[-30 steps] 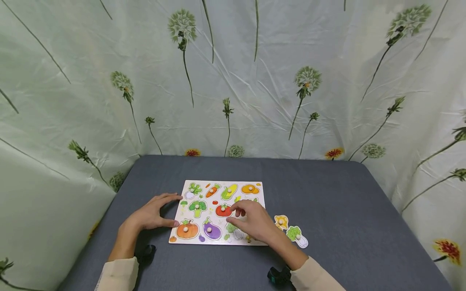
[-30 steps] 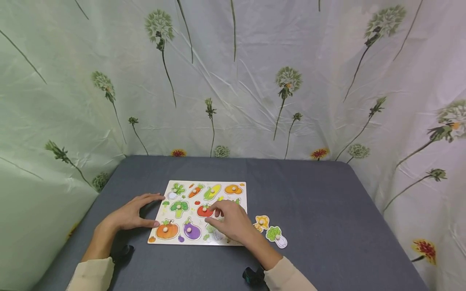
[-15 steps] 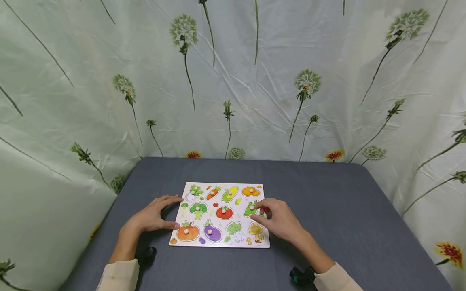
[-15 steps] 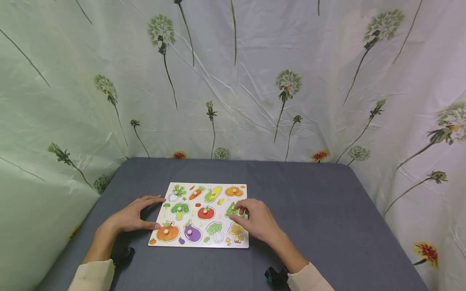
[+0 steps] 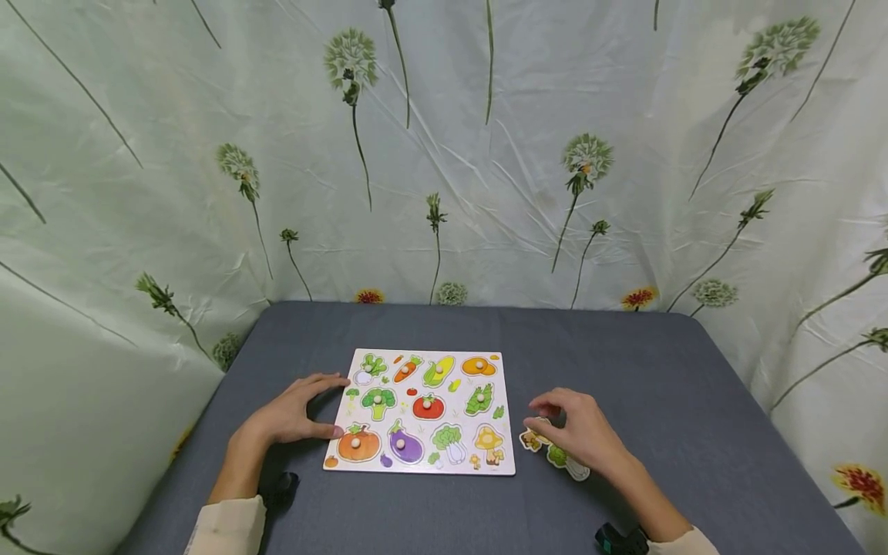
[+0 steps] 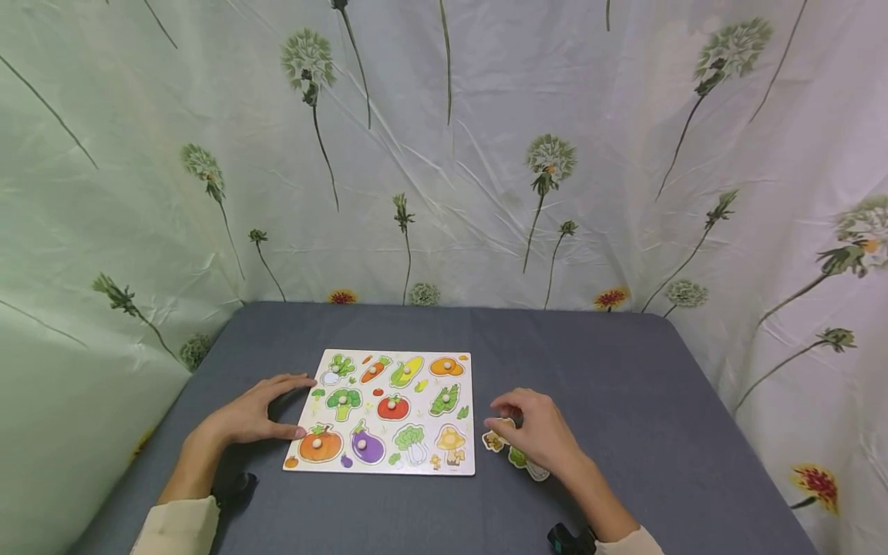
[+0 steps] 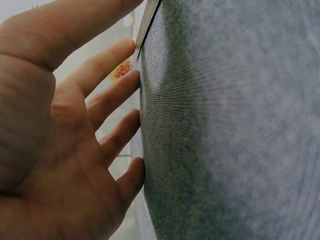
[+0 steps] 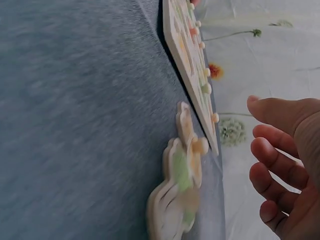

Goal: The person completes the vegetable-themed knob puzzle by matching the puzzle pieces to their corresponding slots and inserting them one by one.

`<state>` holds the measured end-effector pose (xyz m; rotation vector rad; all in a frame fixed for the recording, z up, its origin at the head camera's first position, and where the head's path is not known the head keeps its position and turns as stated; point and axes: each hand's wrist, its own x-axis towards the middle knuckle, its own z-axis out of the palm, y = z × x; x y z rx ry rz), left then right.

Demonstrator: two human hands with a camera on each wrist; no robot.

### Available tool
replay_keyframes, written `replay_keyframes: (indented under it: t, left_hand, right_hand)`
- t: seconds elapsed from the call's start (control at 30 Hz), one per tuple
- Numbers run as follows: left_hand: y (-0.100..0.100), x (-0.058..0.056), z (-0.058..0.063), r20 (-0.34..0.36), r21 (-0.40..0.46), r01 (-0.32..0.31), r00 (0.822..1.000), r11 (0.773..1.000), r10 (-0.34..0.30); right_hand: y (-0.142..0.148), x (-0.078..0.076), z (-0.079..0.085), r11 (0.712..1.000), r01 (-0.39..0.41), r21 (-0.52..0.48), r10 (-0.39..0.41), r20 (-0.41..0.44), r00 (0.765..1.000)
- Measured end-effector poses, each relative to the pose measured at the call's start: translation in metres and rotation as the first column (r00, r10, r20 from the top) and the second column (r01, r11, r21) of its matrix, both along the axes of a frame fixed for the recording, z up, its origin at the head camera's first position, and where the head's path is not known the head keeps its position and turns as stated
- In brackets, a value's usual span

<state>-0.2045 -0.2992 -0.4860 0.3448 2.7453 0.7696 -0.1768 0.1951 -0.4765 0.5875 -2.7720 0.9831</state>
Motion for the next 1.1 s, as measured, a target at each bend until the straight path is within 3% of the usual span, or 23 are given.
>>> replay_keyframes:
  t: [0.7, 0.97, 1.1]
  left_hand:
    - [-0.002, -0.001, -0.002, -0.013, 0.000, 0.006, 1.000, 1.000, -0.006]
    - [0.000, 0.000, -0.001, 0.006, -0.015, -0.009, 1.000, 1.000, 0.009]
    - [0.001, 0.000, 0.000, 0.004, -0.018, -0.010, 1.000, 1.000, 0.010]
  right_hand:
    - [0.043, 0.027, -0.025, 0.999, 0.031, 0.017, -0.031, 0.017, 0.999]
    - [0.050, 0.034, -0.030, 1.000, 0.018, 0.007, -0.018, -0.029, 0.999]
    - [0.053, 0.037, -0.029, 1.000, 0.009, -0.004, -0.009, 0.031, 0.999]
